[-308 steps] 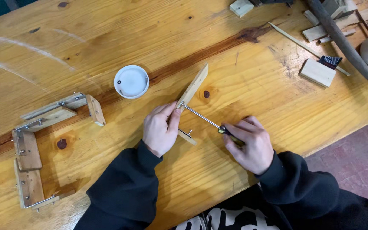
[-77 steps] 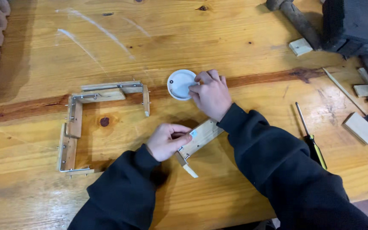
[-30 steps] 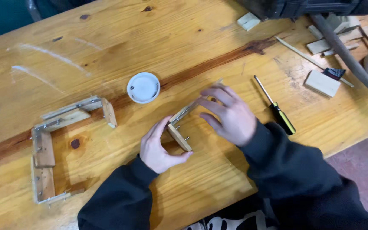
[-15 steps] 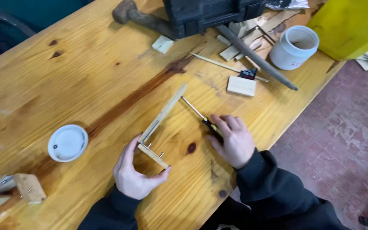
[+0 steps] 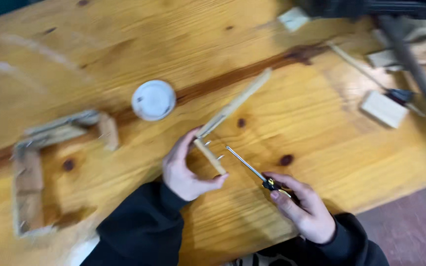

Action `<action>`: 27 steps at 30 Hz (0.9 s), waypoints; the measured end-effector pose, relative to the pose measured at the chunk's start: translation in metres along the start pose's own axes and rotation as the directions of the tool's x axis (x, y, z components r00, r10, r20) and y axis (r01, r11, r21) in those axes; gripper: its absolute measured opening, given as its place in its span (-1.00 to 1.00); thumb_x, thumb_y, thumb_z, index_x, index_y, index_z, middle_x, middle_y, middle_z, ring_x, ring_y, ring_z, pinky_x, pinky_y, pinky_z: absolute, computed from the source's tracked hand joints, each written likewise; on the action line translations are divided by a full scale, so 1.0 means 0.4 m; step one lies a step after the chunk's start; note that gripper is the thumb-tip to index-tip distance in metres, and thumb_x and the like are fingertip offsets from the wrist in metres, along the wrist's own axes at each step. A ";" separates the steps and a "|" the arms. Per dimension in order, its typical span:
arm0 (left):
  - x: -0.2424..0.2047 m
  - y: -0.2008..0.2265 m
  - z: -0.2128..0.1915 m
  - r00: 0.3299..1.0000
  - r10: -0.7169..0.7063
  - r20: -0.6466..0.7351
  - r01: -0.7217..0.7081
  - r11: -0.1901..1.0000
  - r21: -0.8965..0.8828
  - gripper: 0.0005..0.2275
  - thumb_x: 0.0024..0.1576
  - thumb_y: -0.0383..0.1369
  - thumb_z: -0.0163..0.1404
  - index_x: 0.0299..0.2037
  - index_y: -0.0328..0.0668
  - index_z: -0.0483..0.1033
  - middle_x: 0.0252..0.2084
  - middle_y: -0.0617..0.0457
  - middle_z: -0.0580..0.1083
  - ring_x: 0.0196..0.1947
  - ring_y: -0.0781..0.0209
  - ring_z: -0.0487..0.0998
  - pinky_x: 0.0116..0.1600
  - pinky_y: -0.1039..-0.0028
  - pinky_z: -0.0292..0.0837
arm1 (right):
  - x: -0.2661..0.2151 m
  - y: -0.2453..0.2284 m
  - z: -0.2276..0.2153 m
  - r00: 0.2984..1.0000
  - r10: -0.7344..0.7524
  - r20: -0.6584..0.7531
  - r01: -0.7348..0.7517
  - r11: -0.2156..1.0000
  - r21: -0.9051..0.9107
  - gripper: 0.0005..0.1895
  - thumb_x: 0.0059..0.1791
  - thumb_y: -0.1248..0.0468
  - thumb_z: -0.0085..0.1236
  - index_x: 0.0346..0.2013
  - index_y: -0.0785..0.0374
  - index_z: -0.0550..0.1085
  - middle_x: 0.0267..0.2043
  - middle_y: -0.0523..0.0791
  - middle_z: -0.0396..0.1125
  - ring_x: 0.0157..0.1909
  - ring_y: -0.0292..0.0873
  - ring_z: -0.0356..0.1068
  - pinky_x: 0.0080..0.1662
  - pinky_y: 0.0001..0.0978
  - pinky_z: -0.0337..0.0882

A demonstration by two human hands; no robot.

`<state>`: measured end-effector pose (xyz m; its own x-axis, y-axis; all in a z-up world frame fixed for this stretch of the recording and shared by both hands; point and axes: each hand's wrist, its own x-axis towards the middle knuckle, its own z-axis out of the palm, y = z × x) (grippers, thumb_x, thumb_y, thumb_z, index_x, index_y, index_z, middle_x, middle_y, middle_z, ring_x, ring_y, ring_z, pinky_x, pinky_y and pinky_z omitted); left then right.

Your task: The person assembles a small wooden frame by attaching metal brackets to wooden pieces using a screwdriver. They repeatedly pick up brackets, align them with the wood, and tighten screws to secure the components.

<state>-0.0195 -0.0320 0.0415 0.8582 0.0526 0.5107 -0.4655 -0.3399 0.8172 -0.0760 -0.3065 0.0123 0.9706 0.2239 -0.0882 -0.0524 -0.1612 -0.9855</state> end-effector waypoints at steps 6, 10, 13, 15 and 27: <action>-0.059 -0.013 -0.060 1.000 -0.007 -0.012 0.007 1.000 0.017 -0.11 -0.51 -0.29 0.47 0.17 -0.35 0.46 0.09 -0.25 0.53 0.07 -0.24 0.61 0.13 0.18 0.58 | 0.042 -0.044 0.117 0.993 -0.021 0.119 0.002 0.988 0.157 -0.65 0.04 0.45 -0.07 0.06 0.46 0.55 -0.64 -0.05 0.28 -0.72 -0.31 0.21 -0.63 -0.52 0.27; -0.058 -0.003 -0.062 1.000 0.012 -0.026 -0.011 0.999 0.035 -0.11 -0.51 -0.27 0.47 0.17 -0.33 0.46 0.10 -0.24 0.53 0.08 -0.23 0.60 0.13 0.22 0.58 | 0.048 -0.061 0.153 0.996 -0.019 0.087 0.002 0.981 0.195 -0.65 0.04 0.45 -0.06 0.06 0.48 0.54 -0.58 0.01 0.32 -0.74 -0.29 0.23 -0.66 -0.50 0.27; -0.061 -0.012 -0.053 0.999 -0.017 -0.040 0.020 0.997 0.077 -0.10 -0.54 -0.24 0.47 0.16 -0.30 0.48 0.07 -0.21 0.54 0.04 -0.17 0.62 0.11 0.32 0.60 | 0.046 -0.046 0.158 0.999 -0.008 0.045 -0.003 0.972 0.235 -0.66 0.04 0.46 -0.05 0.06 0.50 0.54 -0.56 0.03 0.31 -0.75 -0.28 0.22 -0.68 -0.50 0.25; -0.067 -0.023 -0.047 0.996 -0.066 -0.057 0.071 0.994 0.087 -0.08 -0.56 -0.23 0.49 0.16 -0.32 0.48 0.04 -0.23 0.54 0.01 -0.19 0.63 0.08 0.31 0.62 | 0.043 -0.026 0.159 0.999 0.027 0.029 -0.034 0.961 0.276 -0.65 0.04 0.46 -0.05 0.07 0.51 0.53 -0.56 0.04 0.29 -0.76 -0.28 0.18 -0.68 -0.50 0.22; -0.068 -0.014 -0.049 0.998 -0.027 -0.065 0.032 0.996 0.088 -0.08 -0.54 -0.24 0.50 0.17 -0.33 0.47 0.09 -0.27 0.53 0.01 -0.19 0.63 0.08 0.30 0.61 | 0.048 -0.007 0.163 0.997 0.060 0.042 -0.070 0.935 0.347 -0.63 0.02 0.44 -0.05 0.08 0.54 0.51 -0.56 0.05 0.24 -0.80 -0.26 0.12 -0.70 -0.47 0.15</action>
<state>-0.0444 -0.0132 0.0284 0.8542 0.1229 0.5051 -0.4166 -0.4193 0.8066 -0.0725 -0.2390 0.0040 0.9552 0.2536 -0.1529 -0.1989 0.1672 -0.9656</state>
